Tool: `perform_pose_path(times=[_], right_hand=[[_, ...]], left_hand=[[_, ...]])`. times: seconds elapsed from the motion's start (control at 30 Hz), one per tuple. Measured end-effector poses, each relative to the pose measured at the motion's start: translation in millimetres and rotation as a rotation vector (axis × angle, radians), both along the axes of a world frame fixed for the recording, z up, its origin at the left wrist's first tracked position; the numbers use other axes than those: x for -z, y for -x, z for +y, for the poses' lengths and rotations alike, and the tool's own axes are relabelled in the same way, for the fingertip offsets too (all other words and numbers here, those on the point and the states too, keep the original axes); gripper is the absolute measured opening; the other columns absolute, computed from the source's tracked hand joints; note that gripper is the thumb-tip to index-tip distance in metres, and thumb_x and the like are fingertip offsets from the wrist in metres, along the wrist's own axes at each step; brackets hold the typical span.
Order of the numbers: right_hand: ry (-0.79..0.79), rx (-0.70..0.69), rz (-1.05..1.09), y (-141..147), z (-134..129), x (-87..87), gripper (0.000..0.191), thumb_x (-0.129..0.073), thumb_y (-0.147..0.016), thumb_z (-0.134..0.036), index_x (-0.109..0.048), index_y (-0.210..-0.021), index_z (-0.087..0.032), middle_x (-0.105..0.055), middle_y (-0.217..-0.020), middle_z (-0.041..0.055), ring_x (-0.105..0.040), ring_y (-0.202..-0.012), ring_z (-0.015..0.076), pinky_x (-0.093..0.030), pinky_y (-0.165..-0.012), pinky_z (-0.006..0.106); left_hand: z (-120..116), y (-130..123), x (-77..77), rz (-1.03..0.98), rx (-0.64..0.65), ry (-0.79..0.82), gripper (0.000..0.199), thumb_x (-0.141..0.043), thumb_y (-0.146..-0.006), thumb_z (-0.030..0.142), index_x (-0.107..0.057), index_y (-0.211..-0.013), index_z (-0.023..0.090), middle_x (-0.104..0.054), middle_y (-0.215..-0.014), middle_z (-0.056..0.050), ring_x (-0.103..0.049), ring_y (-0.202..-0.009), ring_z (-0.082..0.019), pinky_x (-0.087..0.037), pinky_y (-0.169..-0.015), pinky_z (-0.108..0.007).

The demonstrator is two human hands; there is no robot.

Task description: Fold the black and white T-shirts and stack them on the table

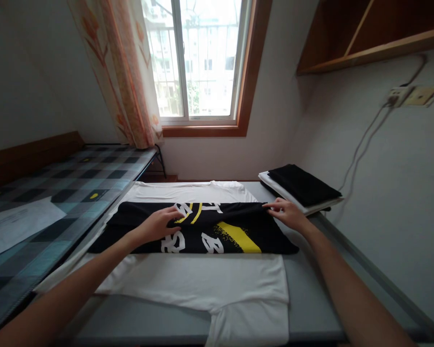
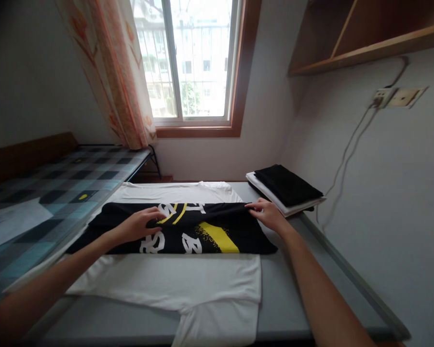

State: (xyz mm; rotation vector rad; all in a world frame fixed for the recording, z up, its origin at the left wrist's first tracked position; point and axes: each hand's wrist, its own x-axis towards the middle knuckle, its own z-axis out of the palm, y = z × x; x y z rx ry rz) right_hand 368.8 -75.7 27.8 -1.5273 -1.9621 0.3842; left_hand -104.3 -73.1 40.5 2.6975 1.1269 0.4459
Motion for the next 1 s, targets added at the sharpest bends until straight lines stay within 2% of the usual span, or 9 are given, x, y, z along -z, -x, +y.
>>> perform_pose_path(times=[0.13,0.27,0.4,0.47,0.57,0.67,0.73,0.9,1.0], right_hand=[[0.132,0.037,0.161,5.2,-9.7,14.4,0.043,-0.056,-0.080,-0.041,-0.075,-0.110,-0.015,-0.064,-0.064,0.0023,-0.056,-0.058,0.0165,-0.042,-0.056,0.028],[0.169,0.045,0.229,9.4,-15.8,21.2,0.044,-0.059,-0.078,-0.039,-0.075,-0.110,-0.014,-0.071,-0.070,0.0053,-0.064,-0.068,0.0201,-0.047,-0.063,0.029],[0.123,0.072,0.243,11.2,-15.2,17.6,0.038,-0.061,-0.075,-0.037,-0.077,-0.103,-0.018,-0.076,-0.095,0.0088,-0.068,-0.086,0.0251,-0.050,-0.074,0.033],[0.091,0.072,0.264,9.9,-15.7,14.6,0.038,-0.061,-0.076,-0.039,-0.077,-0.104,-0.019,-0.076,-0.099,0.0087,-0.068,-0.088,0.0256,-0.051,-0.075,0.033],[0.090,0.048,0.223,5.2,-18.6,11.9,0.039,-0.060,-0.077,-0.041,-0.077,-0.104,-0.018,-0.076,-0.094,0.0079,-0.066,-0.079,0.0226,-0.049,-0.069,0.031],[0.124,0.000,0.127,0.5,-21.6,13.3,0.033,-0.060,-0.076,-0.036,-0.079,-0.098,-0.020,-0.075,-0.088,0.0065,-0.063,-0.072,0.0199,-0.047,-0.066,0.030],[0.134,-0.027,0.099,-0.7,-22.2,15.1,0.031,-0.060,-0.075,-0.033,-0.079,-0.096,-0.020,-0.074,-0.086,0.0061,-0.064,-0.074,0.0198,-0.047,-0.067,0.030],[0.110,0.004,0.101,2.8,-22.1,17.6,0.035,-0.060,-0.076,-0.035,-0.077,-0.103,-0.020,-0.073,-0.085,0.0053,-0.063,-0.073,0.0192,-0.048,-0.068,0.030],[0.076,0.055,0.133,6.2,-22.7,18.3,0.038,-0.060,-0.078,-0.038,-0.075,-0.108,-0.020,-0.072,-0.084,0.0049,-0.062,-0.072,0.0189,-0.048,-0.068,0.030]], left_hand=[[-2.1,-45.4,8.8,0.092,0.085,-0.169,0.028,-0.062,-0.087,0.031,-0.064,-0.113,0.022,-0.064,-0.104,-0.006,-0.062,-0.092,-0.020,-0.049,-0.080,-0.031],[0.0,-65.3,15.3,0.173,0.099,-0.292,0.021,-0.058,-0.088,0.025,-0.065,-0.107,0.020,-0.065,-0.098,-0.007,-0.062,-0.086,-0.019,-0.049,-0.077,-0.032],[3.2,-72.7,10.0,0.151,0.061,-0.315,0.016,-0.053,-0.088,0.017,-0.068,-0.093,0.018,-0.066,-0.088,-0.005,-0.062,-0.077,-0.017,-0.047,-0.071,-0.028],[4.2,-74.5,4.9,0.084,0.023,-0.328,0.016,-0.053,-0.088,0.017,-0.069,-0.092,0.018,-0.066,-0.087,-0.004,-0.062,-0.077,-0.016,-0.046,-0.069,-0.027],[3.6,-76.2,2.1,0.069,0.026,-0.314,0.014,-0.055,-0.085,0.018,-0.069,-0.088,0.019,-0.066,-0.084,-0.004,-0.062,-0.076,-0.016,-0.045,-0.068,-0.026],[0.8,-77.4,7.4,0.159,0.106,-0.262,0.010,-0.057,-0.083,0.018,-0.068,-0.084,0.018,-0.067,-0.083,-0.003,-0.063,-0.073,-0.015,-0.044,-0.067,-0.026],[-1.5,-78.4,12.7,0.180,0.118,-0.256,0.011,-0.057,-0.084,0.020,-0.067,-0.089,0.018,-0.067,-0.087,-0.004,-0.064,-0.076,-0.016,-0.045,-0.069,-0.027],[-3.4,-83.8,21.9,0.173,0.131,-0.362,0.028,-0.058,-0.089,0.029,-0.061,-0.114,0.019,-0.067,-0.096,-0.005,-0.065,-0.083,-0.019,-0.046,-0.072,-0.029],[-0.7,-88.5,22.0,0.215,0.163,-0.448,0.016,-0.055,-0.091,0.022,-0.065,-0.102,0.018,-0.067,-0.090,-0.005,-0.064,-0.078,-0.018,-0.046,-0.069,-0.029]])
